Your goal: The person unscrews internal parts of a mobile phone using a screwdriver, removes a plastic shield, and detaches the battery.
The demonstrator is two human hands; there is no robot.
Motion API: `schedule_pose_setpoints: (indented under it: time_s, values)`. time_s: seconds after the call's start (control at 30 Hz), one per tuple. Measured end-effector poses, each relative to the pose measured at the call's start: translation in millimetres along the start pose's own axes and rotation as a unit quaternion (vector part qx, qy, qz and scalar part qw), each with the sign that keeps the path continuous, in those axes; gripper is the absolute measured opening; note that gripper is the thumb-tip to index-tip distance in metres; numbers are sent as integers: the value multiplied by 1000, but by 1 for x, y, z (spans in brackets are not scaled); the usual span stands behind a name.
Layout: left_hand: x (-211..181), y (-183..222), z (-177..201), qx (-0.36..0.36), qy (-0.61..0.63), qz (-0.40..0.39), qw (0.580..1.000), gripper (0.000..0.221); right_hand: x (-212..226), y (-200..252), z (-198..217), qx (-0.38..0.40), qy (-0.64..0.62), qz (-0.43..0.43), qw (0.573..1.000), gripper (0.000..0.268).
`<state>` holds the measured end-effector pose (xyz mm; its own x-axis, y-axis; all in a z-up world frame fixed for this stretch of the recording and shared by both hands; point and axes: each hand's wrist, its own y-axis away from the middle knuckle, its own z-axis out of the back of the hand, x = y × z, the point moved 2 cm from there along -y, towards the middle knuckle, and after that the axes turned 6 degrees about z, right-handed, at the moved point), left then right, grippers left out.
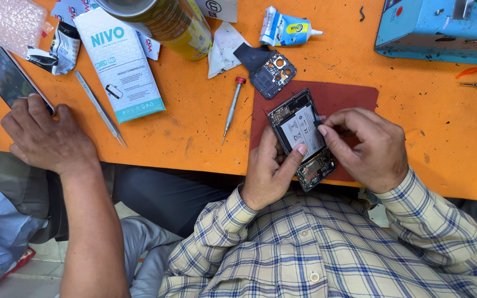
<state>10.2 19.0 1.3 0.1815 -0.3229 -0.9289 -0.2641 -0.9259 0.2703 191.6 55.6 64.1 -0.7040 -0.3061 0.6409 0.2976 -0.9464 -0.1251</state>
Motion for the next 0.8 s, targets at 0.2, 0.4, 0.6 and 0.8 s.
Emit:
schedule_pose_setpoints:
  time_s: [0.2,0.4,0.6,0.8]
  values:
    - [-6,-1,-1,-12,-34,-3,999,41,-33,15,-12,19,-154,-121,980,11]
    - [-4,-3,2,26,32,5,999,42,-50,19,-17,28,-380,-177,907,10]
    - [6,-3,10,34,32,9,999,44,-37,13,-2,79,-337,-66,936,17]
    - [1,-6,5,60,64,-4,996,56,-26,21,-4,51,-296,-108,948,16]
